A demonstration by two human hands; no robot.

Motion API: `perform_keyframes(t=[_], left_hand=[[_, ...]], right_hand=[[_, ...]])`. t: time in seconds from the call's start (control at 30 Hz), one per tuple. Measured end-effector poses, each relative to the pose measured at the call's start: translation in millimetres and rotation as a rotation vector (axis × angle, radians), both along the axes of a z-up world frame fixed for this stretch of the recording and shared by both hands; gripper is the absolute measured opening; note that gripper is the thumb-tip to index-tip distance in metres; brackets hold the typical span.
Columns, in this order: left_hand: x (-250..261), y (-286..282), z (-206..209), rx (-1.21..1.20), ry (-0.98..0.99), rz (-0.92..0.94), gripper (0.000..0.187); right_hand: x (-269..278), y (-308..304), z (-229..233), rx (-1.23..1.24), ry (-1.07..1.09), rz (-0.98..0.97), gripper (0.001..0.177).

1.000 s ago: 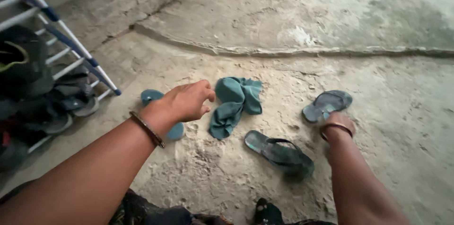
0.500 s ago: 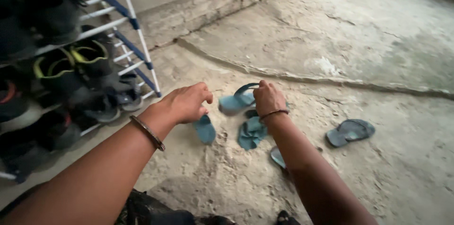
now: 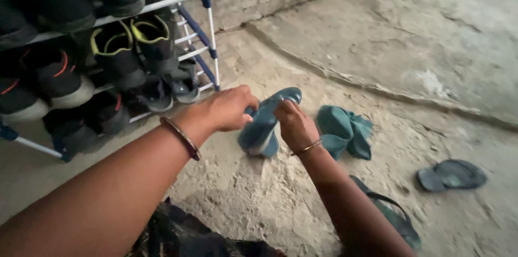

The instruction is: The person cleans a pair of white sneakers and two pairs of flip-flops using a cloth. They wipe each item thoroughly and then place them on a shoe rack.

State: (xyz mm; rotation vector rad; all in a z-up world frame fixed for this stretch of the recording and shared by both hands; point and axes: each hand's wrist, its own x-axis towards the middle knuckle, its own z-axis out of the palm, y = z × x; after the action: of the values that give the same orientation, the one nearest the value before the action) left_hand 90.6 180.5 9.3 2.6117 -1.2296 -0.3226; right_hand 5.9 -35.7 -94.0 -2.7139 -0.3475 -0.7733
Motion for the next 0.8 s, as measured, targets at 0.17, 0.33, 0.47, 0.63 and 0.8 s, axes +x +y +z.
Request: perform_keyframes(t=[0.17, 0.33, 0.47, 0.63, 0.8], left_hand=[[9, 9, -39, -0.102, 0.014, -0.015, 0.036], [27, 25, -60, -0.192, 0.003, 0.084, 0.056], [29, 26, -59, -0.105, 0.096, 0.134, 0.056], [32, 28, -62, -0.114, 0.089, 0.242, 0.060], [28, 41, -83, -0.027, 0.085, 0.212, 0.058]], right_hand=[[20, 22, 28, 0.052, -0.080, 0.143, 0.025], [31, 35, 40, 0.074, -0.153, 0.304, 0.028], [34, 44, 39, 0.108, -0.083, 0.347, 0.024], [42, 40, 12, 0.243, -0.182, 0.301, 0.033], [64, -13, -68, 0.238, 0.365, -0.152, 0.039]])
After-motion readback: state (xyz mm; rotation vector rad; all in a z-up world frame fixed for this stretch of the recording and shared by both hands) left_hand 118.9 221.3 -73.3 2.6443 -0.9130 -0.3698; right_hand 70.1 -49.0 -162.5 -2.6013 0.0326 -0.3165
